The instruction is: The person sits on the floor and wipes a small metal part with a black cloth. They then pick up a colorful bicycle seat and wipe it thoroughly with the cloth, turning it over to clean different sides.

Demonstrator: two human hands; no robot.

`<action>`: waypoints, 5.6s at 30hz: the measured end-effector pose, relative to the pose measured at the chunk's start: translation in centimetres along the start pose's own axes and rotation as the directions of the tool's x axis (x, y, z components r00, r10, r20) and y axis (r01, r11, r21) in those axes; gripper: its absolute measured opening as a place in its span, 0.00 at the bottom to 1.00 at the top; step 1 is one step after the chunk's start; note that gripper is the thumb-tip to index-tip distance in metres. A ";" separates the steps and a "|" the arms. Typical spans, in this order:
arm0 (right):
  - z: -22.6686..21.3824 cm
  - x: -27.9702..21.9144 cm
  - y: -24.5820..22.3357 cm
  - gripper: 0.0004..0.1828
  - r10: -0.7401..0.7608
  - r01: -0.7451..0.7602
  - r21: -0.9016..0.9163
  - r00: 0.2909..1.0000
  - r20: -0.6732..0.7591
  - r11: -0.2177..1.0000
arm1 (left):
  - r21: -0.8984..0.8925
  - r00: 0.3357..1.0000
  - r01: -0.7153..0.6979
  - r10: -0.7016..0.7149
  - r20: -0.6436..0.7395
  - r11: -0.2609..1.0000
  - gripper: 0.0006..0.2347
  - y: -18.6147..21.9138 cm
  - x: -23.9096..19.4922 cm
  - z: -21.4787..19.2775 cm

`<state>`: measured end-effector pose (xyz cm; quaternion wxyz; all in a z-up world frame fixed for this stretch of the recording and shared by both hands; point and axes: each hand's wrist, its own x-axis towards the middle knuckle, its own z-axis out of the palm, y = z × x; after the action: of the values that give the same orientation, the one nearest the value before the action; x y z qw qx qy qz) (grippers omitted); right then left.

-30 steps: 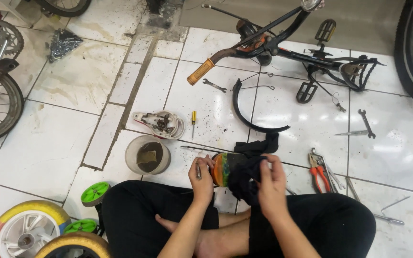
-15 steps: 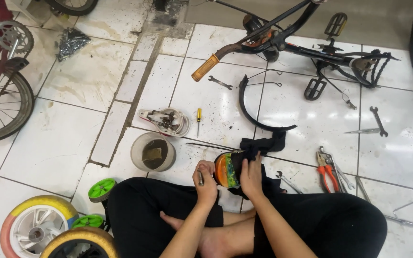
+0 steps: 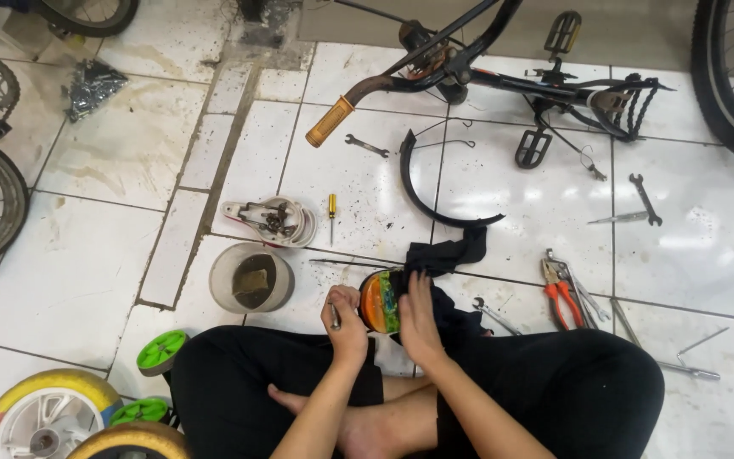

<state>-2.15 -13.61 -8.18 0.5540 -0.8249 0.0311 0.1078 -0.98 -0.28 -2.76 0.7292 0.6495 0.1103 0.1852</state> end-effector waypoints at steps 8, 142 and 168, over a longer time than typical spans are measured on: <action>-0.6 1.0 3.1 0.40 0.175 -0.177 0.055 0.984 0.032 0.983 | -0.031 1.000 -0.006 0.007 0.028 0.999 0.18 0.0 0.2 -0.3; -3.8 3.2 -11.8 0.14 -0.840 0.505 -0.705 0.483 -0.247 0.498 | -0.549 0.836 0.492 -0.543 0.081 0.676 0.23 2.2 5.5 -0.4; -1.8 0.7 -10.5 0.21 -0.853 0.589 -0.636 0.462 -0.241 0.499 | -0.439 0.859 0.466 -0.511 0.017 0.769 0.23 7.1 4.3 0.9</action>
<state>0.56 -11.15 1.85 0.2957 -0.8532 -0.2104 -0.3746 2.35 1.29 4.75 0.8696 0.4117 0.2695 0.0419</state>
